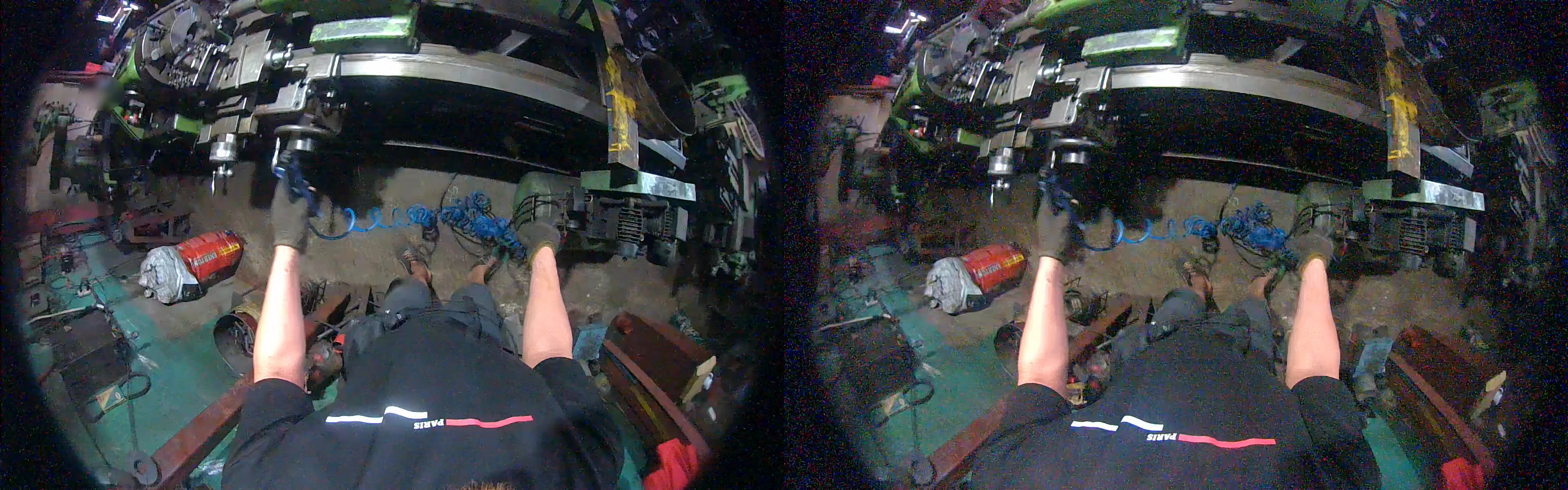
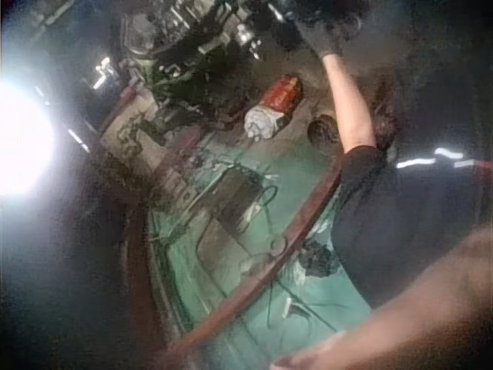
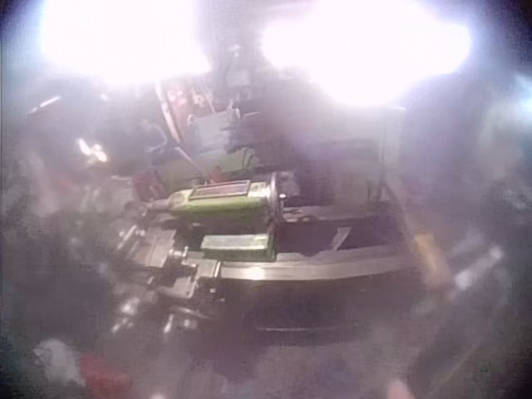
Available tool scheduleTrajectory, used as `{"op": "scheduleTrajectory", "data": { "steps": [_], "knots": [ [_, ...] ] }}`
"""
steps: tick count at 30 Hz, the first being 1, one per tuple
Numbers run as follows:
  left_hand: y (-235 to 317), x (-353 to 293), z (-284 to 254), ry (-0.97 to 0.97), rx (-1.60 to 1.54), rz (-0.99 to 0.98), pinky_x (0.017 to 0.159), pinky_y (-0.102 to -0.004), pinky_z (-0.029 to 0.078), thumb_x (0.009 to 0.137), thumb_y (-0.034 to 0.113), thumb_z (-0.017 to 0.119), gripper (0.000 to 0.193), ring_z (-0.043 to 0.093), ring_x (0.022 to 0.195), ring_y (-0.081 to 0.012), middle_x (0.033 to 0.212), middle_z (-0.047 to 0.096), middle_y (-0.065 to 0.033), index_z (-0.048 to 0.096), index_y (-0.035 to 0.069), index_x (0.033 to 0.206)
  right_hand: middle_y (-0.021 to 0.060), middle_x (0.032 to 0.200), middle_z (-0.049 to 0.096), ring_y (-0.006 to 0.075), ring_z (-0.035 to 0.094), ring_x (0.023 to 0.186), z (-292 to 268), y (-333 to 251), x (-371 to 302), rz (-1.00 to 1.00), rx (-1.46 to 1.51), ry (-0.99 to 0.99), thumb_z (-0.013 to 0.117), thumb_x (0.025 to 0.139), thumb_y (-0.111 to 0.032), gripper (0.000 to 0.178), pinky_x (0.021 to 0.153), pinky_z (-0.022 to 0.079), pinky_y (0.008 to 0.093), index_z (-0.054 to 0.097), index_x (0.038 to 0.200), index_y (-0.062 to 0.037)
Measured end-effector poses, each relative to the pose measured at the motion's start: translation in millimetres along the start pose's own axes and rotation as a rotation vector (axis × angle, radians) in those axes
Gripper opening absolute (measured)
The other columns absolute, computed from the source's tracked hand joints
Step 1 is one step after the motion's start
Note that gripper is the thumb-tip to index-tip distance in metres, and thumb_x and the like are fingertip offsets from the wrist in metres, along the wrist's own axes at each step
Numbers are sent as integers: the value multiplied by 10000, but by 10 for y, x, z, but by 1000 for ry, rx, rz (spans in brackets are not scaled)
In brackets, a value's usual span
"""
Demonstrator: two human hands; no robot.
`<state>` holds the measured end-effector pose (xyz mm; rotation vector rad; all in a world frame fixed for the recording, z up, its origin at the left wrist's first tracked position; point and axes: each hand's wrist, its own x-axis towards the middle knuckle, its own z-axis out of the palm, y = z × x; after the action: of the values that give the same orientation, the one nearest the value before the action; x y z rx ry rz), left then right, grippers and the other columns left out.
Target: The person operates a green metal lathe in a workshop. They adjust the chuck and controls, connect an air hose, and use a pneumatic tool to tighten the chuck jaws.
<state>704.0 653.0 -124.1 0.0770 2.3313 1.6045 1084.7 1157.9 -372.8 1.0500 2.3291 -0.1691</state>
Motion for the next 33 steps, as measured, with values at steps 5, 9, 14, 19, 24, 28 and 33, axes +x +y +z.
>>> {"op": "scheduleTrajectory", "data": {
  "steps": [5, 9, 14, 19, 24, 28, 33],
  "knots": [
    [175, 293, -1456, 272, 5, 221, 867, -329, 580, 1034, 102, 732, 314, 658, 978, -140, 1102, 670, -9, 650, 96, 1337, 118, 1021, 812, 279, 787, 955, -749, -48, -645, 317, 1905, 318, 725, 965, -152, 188, 880, 625, 474, 856, 1073, -70],
    [1050, 387, -2228, 232, -634, 360, 758, -297, 555, 1102, 168, 695, 217, 643, 864, -138, 1043, 676, 1, 657, 117, 1310, 94, 1241, 802, 263, 748, 1119, -1206, 260, -888, 212, 2291, 300, 676, 1053, -152, 270, 977, 598, 559, 795, 1286, -81],
    [1702, 205, -2841, 253, -416, 503, 662, -277, 510, 1108, 183, 644, 175, 601, 766, -148, 1012, 649, 0, 653, 109, 1266, 69, 1092, 790, 274, 740, 998, -1707, 301, -868, 86, 2565, 360, 728, 1069, -272, 187, 947, 616, 571, 756, 1162, -112],
    [1723, 31, -2229, 404, -189, 491, 765, -347, 535, 1094, 220, 662, 217, 646, 874, -191, 1053, 683, -41, 668, 86, 1264, 166, 1422, 725, 366, 678, 1312, -1895, 184, -795, 252, 2593, -13, 729, 1033, -180, 330, 1176, 520, 595, 733, 1332, -40],
    [1214, 404, -1212, 426, 403, 522, 911, -442, 571, 1076, 295, 711, 328, 723, 1001, -269, 1123, 763, -108, 699, 53, 1297, 195, 1573, 679, 409, 595, 1487, -1448, 300, -580, 298, 2842, -106, 677, 1099, -258, 453, 1275, 440, 673, 694, 1510, -69],
    [299, 683, -1584, 642, 137, 78, 965, -501, 587, 1066, 249, 654, 349, 758, 1025, -367, 1177, 790, -183, 708, 10, 1315, 174, 1611, 668, 410, 594, 1495, -1158, 209, -283, 279, 2746, -328, 647, 1117, -294, 532, 1278, 432, 688, 639, 1605, -82],
    [849, 998, -1122, 639, -450, -29, 681, -425, 613, 1098, 270, 602, 265, 724, 792, -259, 1013, 734, -122, 723, 53, 1191, 153, 1521, 720, 404, 640, 1417, -812, 539, -230, 15, 2619, -127, 735, 1054, -356, 568, 1208, 495, 683, 671, 1562, -110]
  ]
}}
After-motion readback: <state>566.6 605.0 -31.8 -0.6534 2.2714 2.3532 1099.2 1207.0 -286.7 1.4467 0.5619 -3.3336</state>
